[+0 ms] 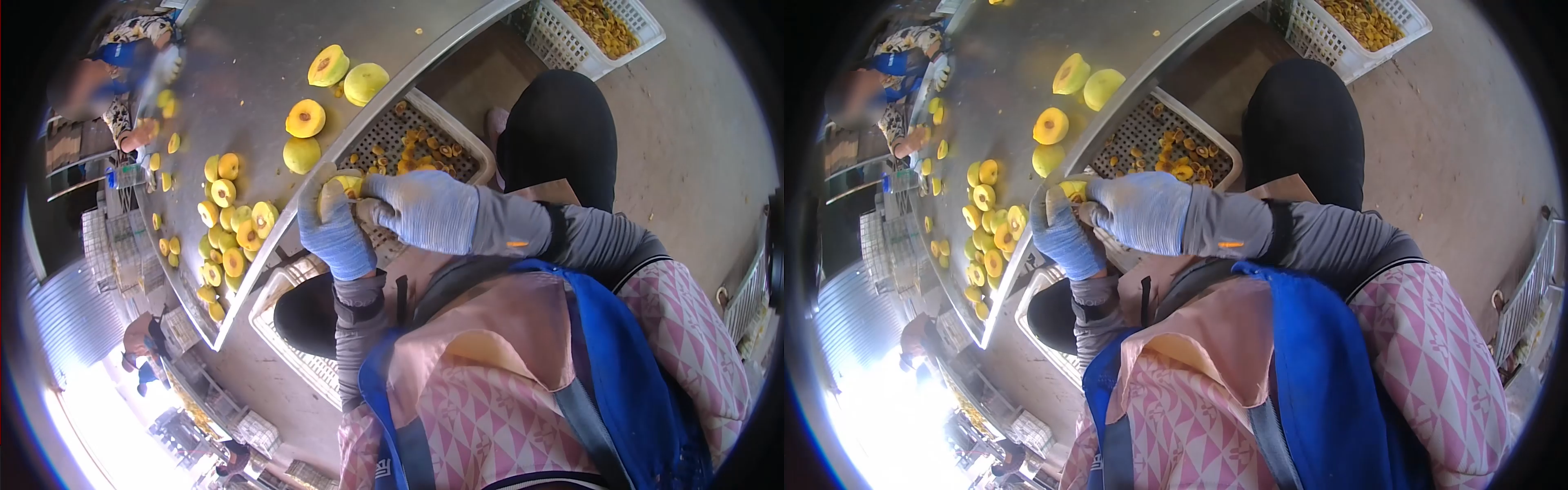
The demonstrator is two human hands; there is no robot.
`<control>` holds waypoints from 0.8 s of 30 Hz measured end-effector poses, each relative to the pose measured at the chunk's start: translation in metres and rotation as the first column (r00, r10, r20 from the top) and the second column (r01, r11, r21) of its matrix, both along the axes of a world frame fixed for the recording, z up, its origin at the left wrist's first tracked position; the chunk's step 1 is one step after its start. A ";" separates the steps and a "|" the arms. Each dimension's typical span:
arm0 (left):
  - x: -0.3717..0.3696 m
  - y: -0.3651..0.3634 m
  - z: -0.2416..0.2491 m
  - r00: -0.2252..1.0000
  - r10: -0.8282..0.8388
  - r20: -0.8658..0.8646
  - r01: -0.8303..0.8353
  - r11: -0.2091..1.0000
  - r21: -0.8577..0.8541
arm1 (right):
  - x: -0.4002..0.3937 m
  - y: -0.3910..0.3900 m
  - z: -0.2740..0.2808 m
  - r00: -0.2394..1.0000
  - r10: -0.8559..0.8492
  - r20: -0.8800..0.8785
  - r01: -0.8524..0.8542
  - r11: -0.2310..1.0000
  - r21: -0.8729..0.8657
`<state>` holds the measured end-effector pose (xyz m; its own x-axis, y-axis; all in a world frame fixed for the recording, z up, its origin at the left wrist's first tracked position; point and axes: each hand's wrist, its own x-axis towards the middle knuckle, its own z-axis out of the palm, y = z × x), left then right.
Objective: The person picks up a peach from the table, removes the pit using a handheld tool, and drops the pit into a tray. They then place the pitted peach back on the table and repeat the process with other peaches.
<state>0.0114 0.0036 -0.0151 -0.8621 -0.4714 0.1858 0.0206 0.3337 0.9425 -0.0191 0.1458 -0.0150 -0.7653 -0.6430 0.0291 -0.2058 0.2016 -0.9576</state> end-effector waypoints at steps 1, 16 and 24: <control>0.000 -0.002 -0.001 1.000 -0.004 0.023 0.004 1.000 0.009 | 0.003 0.000 0.005 0.999 -0.045 0.004 0.044 0.992 0.120; 0.066 -0.066 0.054 0.974 0.218 0.059 -0.226 0.921 0.319 | -0.001 -0.001 -0.009 0.981 0.014 -0.191 0.026 0.978 0.206; 0.195 -0.263 0.041 0.725 0.587 0.360 -0.346 0.762 -0.547 | 0.002 -0.008 -0.030 0.887 0.122 -0.445 0.052 0.932 0.359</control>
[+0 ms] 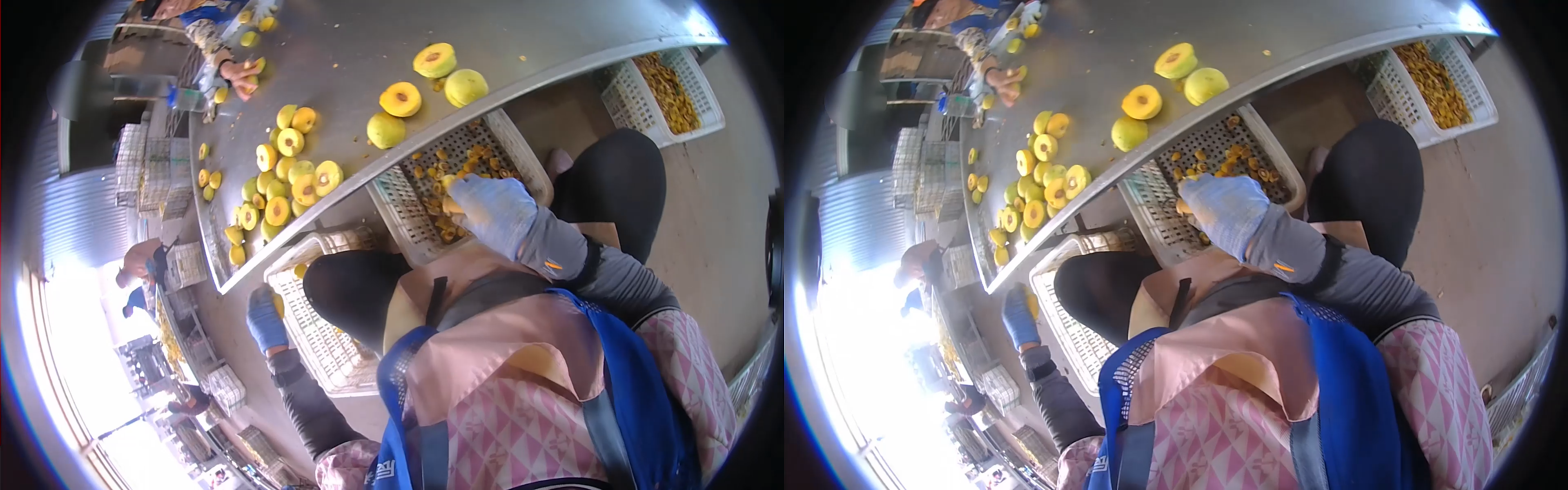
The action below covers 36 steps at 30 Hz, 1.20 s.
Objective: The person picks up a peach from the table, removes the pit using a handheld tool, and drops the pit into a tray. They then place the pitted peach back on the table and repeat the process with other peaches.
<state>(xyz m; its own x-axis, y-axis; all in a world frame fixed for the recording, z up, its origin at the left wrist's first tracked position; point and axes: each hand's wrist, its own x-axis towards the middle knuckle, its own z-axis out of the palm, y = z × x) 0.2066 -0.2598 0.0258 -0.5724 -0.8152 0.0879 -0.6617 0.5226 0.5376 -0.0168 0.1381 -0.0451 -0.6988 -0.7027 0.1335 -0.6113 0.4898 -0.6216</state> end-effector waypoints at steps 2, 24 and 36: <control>-0.008 -0.003 0.002 0.886 -0.009 0.464 0.187 0.922 -0.339 | 0.000 -0.002 0.003 1.000 0.009 -0.011 -0.009 1.000 0.023; -0.277 -0.040 -0.038 0.856 -0.233 0.462 0.407 0.854 -0.323 | -0.025 0.009 0.030 0.957 0.062 0.283 -0.080 0.995 0.055; -0.509 -0.039 -0.093 0.999 -0.038 -0.015 0.034 0.976 -0.213 | -0.063 -0.001 0.033 0.837 0.101 0.538 -0.212 0.966 0.149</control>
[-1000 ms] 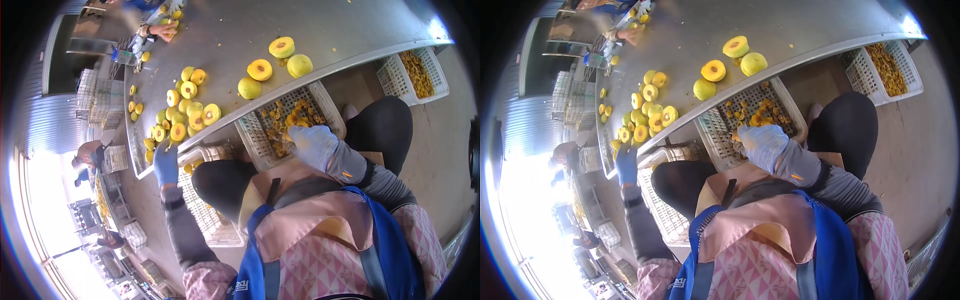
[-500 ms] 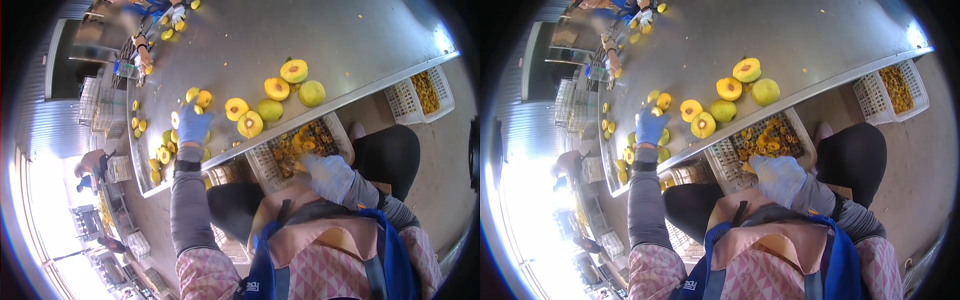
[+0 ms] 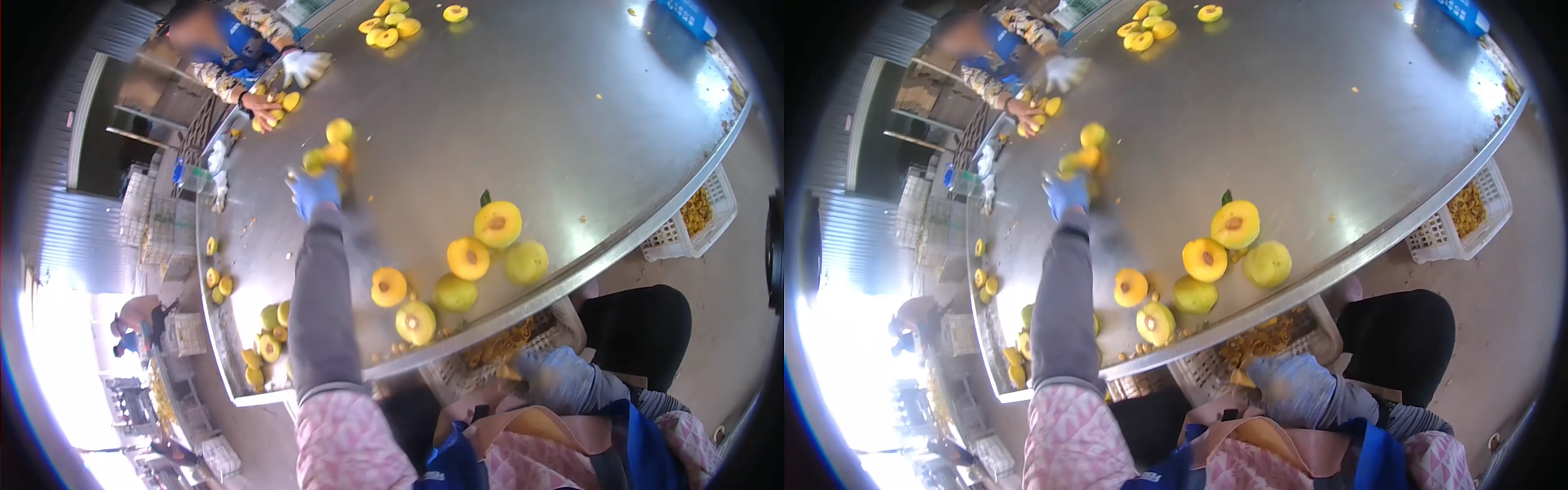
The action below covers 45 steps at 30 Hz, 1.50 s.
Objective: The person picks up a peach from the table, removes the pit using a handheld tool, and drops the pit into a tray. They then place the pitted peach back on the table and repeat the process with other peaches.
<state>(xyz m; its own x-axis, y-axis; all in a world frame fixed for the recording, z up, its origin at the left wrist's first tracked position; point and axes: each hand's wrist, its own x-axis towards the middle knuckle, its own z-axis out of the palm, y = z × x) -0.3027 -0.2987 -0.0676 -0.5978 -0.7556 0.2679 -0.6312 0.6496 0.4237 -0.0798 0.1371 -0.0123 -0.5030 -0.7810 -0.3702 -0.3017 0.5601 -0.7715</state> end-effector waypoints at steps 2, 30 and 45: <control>-0.069 -0.023 0.000 0.688 0.145 -0.711 0.430 0.708 0.560 | -0.003 -0.001 -0.012 1.000 -0.022 -0.005 0.022 0.999 -0.024; 0.318 -0.083 0.039 0.964 0.050 0.260 -0.087 0.988 0.131 | 0.037 -0.015 0.008 0.994 -0.021 -0.112 0.000 0.981 -0.192; 0.190 0.110 0.054 0.529 -0.776 0.344 0.798 0.592 0.109 | 0.049 0.004 -0.001 0.998 0.012 -0.058 -0.025 0.972 -0.234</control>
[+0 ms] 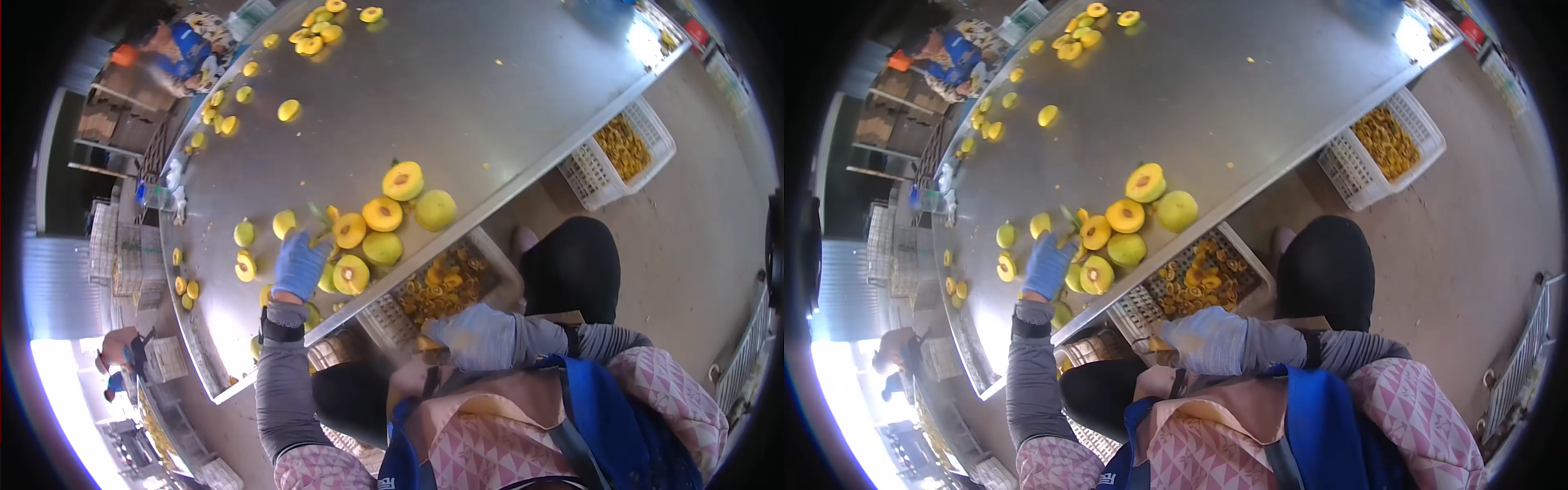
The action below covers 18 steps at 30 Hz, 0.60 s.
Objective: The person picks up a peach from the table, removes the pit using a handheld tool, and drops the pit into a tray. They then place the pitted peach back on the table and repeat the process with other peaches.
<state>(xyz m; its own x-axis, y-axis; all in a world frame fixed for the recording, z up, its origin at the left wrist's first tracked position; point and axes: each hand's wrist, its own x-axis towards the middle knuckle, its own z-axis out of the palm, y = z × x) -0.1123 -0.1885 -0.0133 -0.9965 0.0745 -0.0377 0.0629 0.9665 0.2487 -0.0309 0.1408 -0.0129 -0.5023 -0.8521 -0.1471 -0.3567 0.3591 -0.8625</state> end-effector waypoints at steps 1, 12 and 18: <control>-0.011 0.025 0.023 0.988 0.148 0.046 -0.147 0.989 -0.011 | -0.007 -0.001 0.001 0.999 0.022 0.029 -0.023 0.999 0.036; -0.055 0.182 0.002 0.951 -0.295 -0.099 0.266 0.935 -0.233 | -0.011 0.016 0.031 0.999 0.034 0.037 -0.034 0.999 0.006; -0.023 0.144 0.014 0.961 -0.273 0.046 0.277 0.947 -0.165 | -0.011 0.019 0.032 1.000 0.014 -0.003 -0.014 0.999 0.035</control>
<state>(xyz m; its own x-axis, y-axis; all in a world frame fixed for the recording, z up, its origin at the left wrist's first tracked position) -0.1358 -0.0444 0.0007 -0.9371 0.3360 -0.0949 0.3282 0.9404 0.0888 -0.0422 0.1595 0.0186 -0.4906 -0.8535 -0.1754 -0.3645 0.3839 -0.8484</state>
